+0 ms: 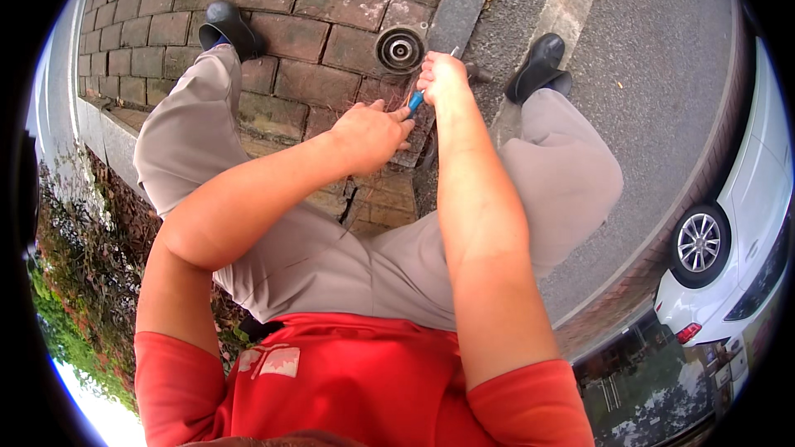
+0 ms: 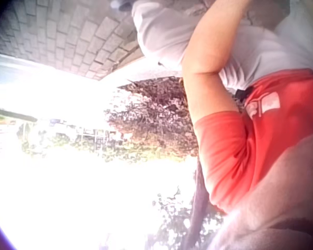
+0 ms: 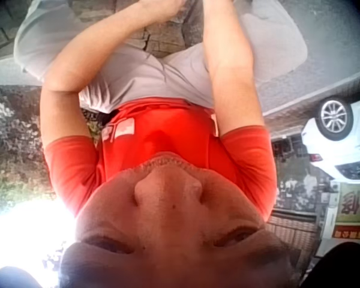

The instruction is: The person uses a screwdriver and a hammer to pry and pull copper windings out of a metal housing while sitting on a sidewalk.

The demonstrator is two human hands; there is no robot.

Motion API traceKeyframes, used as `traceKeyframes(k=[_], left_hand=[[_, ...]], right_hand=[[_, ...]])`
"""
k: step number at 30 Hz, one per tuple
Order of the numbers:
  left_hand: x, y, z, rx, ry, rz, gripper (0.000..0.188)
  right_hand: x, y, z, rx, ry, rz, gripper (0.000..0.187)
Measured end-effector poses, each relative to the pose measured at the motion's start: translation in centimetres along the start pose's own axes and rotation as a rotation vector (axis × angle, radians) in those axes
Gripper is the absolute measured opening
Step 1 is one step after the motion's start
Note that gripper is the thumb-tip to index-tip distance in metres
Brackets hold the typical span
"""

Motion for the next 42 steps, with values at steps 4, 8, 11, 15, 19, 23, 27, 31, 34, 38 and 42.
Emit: traceKeyframes(k=[4, 8, 11, 15, 19, 23, 27, 31, 34, 38, 42], left_hand=[[-0.1, -0.1, -0.3, 0.018, 0.020, -0.025, 0.040], [-0.4, -0.5, -0.9, 0.064, 0.007, -0.060, 0.037], [-0.3, -0.6, 0.4, 0.113, -0.038, -0.083, 0.036], [-0.5, -1.7, 2.3, 0.123, -0.131, -0.223, 0.051], [-1.8, -6.6, 7.4, 0.350, 0.351, -0.033, 0.061], [-3.9, -9.1, 6.5, 0.243, 0.606, 0.252, 0.063], [-7.1, -9.3, 3.1, 0.245, 0.526, 0.361, 0.091], [-9.0, -8.5, 2.2, 0.284, 0.458, 0.385, 0.095], [-9.5, -8.2, 1.9, 0.261, 0.454, 0.411, 0.096], [-9.4, -9.3, 1.0, 0.259, 0.497, 0.455, 0.095], [-9.9, -8.6, 1.7, 0.319, 0.489, 0.438, 0.093]], right_hand=[[0.1, -0.2, 0.2, 0.030, -0.015, -0.013, 0.020], [0.7, 0.1, 0.2, 0.110, -0.029, -0.096, 0.019], [0.5, 0.0, 0.5, 0.128, -0.062, -0.099, 0.022], [-0.7, 1.1, 1.2, 0.060, -0.143, -0.190, 0.018], [-4.4, 3.8, 2.0, 0.133, -0.124, -0.249, 0.028], [-3.0, 2.7, 1.3, 0.101, -0.093, -0.241, 0.028], [-2.8, 2.9, 0.9, 0.107, -0.023, -0.172, 0.027], [-2.7, 2.5, 1.5, 0.255, 0.219, 0.029, 0.022], [-2.7, 1.4, 1.9, 0.467, 0.442, 0.284, 0.032], [2.2, -0.5, -0.6, 0.764, 0.436, 0.461, 0.039], [1.5, -1.8, -0.5, 0.767, 0.483, 0.620, 0.037]])
Point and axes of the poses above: each hand's wrist, its own x-axis away from the middle knuckle, its own z-axis out of the back of the hand, y = z × x, the point moved 5 cm from there along -x, towards the middle knuckle
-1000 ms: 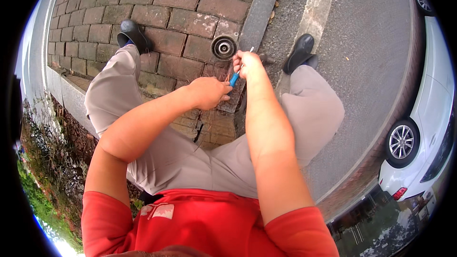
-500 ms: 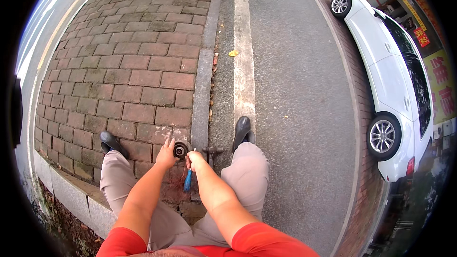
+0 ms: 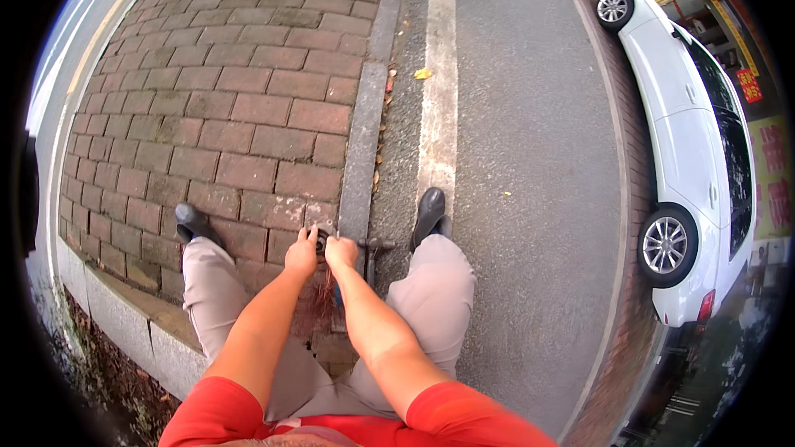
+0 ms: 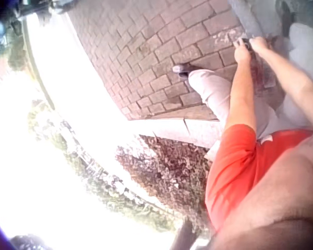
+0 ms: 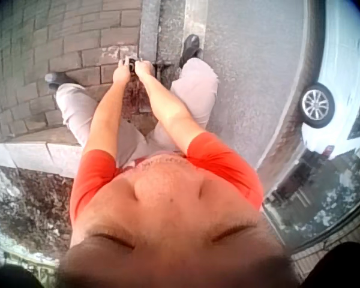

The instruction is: The person uses a screwdriver and a hammer to pry and pull copper windings out of a metal housing while sitting on a sidewalk.

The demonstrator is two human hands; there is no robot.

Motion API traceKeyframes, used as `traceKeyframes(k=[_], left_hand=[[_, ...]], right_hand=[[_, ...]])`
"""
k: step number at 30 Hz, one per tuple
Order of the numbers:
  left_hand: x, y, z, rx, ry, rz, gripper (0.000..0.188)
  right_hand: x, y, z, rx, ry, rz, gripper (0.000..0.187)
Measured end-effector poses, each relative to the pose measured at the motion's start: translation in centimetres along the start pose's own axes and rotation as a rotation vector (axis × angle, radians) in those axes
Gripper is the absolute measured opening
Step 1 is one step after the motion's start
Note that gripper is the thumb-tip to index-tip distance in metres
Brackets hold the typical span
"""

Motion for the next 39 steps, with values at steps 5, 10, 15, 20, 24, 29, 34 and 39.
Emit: traceKeyframes(k=[5, 10, 15, 20, 24, 29, 34, 39], left_hand=[[-1.6, -2.4, -1.1, 0.092, -0.042, -0.028, 0.089], [-3.6, -6.0, -0.8, 0.704, -0.034, 0.018, 0.065], [-3.8, -8.1, -3.2, 0.833, -0.055, 0.042, 0.069], [-3.5, -6.2, -1.9, 0.734, -0.064, 0.003, 0.068], [-2.9, -7.3, -2.1, 0.616, -0.067, -0.017, 0.064], [-3.0, -8.7, -3.1, 0.633, -0.009, -0.029, 0.055], [-0.9, -5.2, 0.4, 0.480, -0.108, 0.276, 0.028], [2.9, -4.8, -0.5, 0.929, -0.187, 0.454, 0.025]], right_hand=[[2.9, -5.7, 1.2, -0.127, -0.086, 0.279, 0.029], [4.7, -5.2, 2.7, -0.126, -0.117, 0.315, 0.027], [7.7, -6.7, 5.2, -0.275, -0.234, 0.267, 0.024], [11.1, -6.2, 7.4, -0.025, -0.237, 0.405, 0.027], [16.3, -7.5, 10.8, -0.037, -0.329, 0.426, 0.026], [19.6, -5.6, 15.1, -0.151, -0.459, 0.701, 0.017], [22.1, -6.8, 15.9, -0.221, -0.630, 1.074, 0.011], [23.8, -7.3, 14.9, -0.188, -0.798, 1.268, 0.014]])
Point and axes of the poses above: each hand's wrist, its own x-axis away from the middle knuckle, its own z-axis out of the back of the hand, y = z × x, the point moved 5 cm from there along -x, towards the middle knuckle
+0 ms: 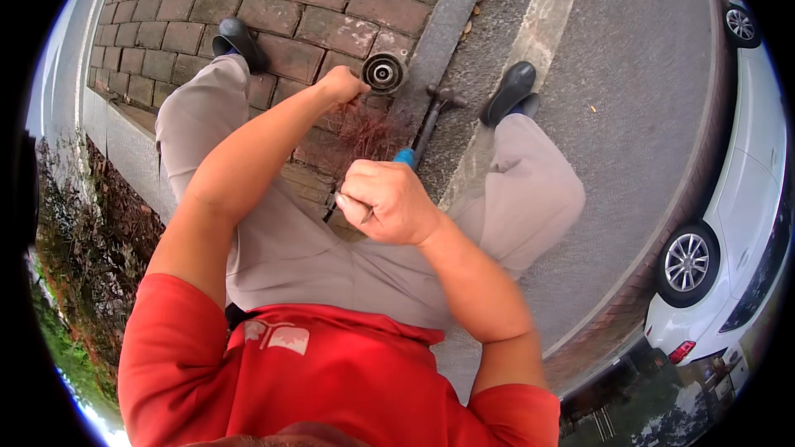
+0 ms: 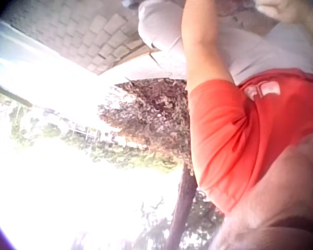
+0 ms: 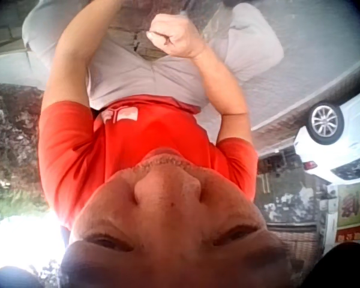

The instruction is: The person uses a screwdriver and a hammer to pry and pull copper windings out of a metal housing while sitting on a sidewalk.

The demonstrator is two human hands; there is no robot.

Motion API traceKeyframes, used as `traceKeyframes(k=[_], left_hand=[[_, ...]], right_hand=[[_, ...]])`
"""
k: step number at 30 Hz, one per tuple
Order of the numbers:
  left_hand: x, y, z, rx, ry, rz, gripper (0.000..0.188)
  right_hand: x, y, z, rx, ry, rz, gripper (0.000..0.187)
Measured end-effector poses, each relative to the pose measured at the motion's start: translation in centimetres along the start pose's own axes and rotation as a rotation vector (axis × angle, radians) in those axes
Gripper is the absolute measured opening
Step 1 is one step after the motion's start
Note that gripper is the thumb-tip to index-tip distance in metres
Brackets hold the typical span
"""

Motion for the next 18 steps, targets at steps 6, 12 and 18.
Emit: traceKeyframes(k=[6, 12, 18], left_hand=[[7.9, 1.3, -0.4, -0.992, -0.105, -0.619, 0.051], [25.1, 3.3, 2.9, -1.418, -0.659, -0.398, 0.072], [31.5, -3.0, 5.2, -1.819, -0.640, -0.649, 0.047]], right_hand=[[1.1, 1.7, -3.4, 0.152, -0.332, -0.123, 0.018], [2.0, 2.4, -4.4, 0.362, -0.410, -0.201, 0.027], [-0.7, 2.8, 0.5, 0.308, -0.057, -0.348, 0.029]])
Point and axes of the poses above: each hand's wrist, its own x-axis away from the middle knuckle, its own z-axis out of the back of the hand, y = z × x, the point moved 5 cm from there along -x, towards the middle knuckle
